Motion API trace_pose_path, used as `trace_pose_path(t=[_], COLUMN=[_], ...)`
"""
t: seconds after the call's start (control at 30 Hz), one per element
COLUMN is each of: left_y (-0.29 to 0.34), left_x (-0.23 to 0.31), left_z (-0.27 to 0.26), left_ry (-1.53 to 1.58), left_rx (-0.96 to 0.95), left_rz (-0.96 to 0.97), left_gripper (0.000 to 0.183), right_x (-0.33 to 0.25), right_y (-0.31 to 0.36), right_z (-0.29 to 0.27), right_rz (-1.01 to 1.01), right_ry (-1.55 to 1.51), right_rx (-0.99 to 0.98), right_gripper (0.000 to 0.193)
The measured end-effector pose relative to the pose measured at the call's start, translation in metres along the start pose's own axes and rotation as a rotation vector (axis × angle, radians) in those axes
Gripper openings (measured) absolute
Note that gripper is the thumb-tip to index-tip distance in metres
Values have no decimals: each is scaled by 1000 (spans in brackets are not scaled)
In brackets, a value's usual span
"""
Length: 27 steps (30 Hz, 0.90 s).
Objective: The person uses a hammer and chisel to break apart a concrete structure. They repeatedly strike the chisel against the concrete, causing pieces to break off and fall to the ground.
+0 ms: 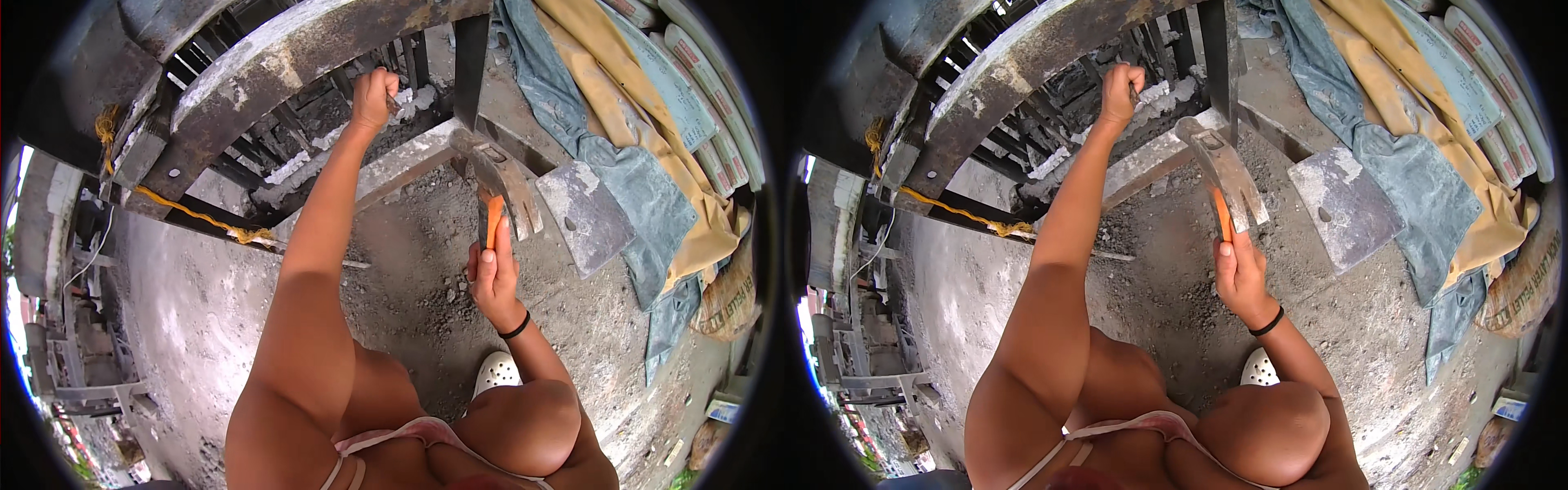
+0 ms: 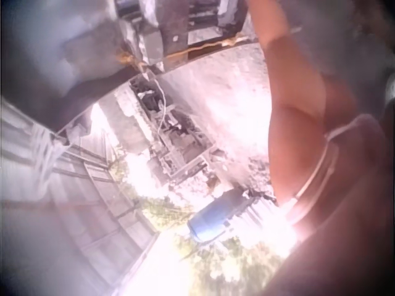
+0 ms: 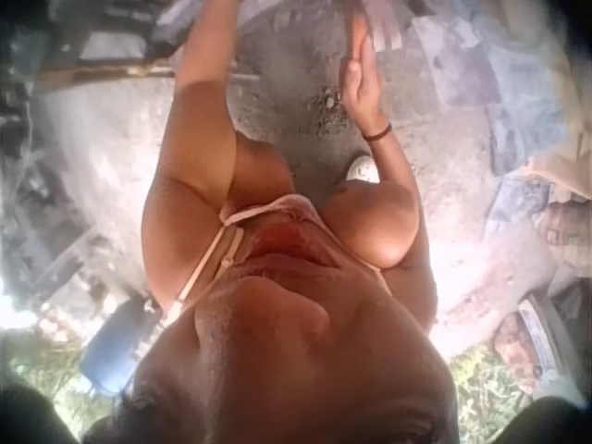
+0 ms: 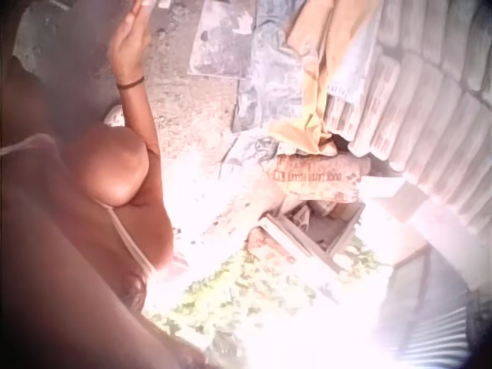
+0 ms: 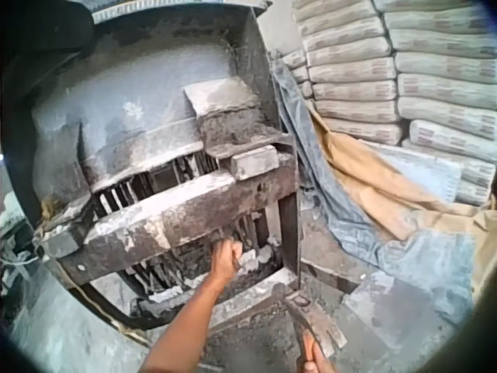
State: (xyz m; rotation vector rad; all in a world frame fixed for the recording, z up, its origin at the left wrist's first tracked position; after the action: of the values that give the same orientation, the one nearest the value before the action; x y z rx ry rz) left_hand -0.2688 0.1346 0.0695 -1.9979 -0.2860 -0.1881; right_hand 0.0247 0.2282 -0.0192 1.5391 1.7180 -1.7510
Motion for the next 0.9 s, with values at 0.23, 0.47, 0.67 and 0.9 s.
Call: trace_pose_path(t=[0.23,0.47,0.67,0.9], left_y=[-15,-15,-22,-23], left_x=[81,67,73,76], left_z=[48,39,27,20], left_ry=[-40,98,0,23], left_rx=[-190,-175,-101,-62], left_rz=[132,30,190,258], left_gripper=[22,25,19,19], right_x=[6,15,8,-1], right_y=[18,32,26,26], right_z=[-12,-14,-8,-2], right_rz=[83,246,205,112], right_ry=[-49,-160,-127,-95], right_rx=[-44,5,-37,-102], right_gripper=[50,52,51,51])
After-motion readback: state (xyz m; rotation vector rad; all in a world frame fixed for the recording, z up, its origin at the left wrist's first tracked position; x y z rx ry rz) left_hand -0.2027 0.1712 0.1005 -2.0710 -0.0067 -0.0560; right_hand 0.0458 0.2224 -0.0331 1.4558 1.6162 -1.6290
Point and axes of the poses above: each hand's wrist, its own y-axis away from the middle knuckle, its own z-axis out of the palm, x = y × z, the point moved 8 cm from there along -y, towards the middle knuckle, and after that the axes turned 2 degrees about x, right-handed, at the moved point
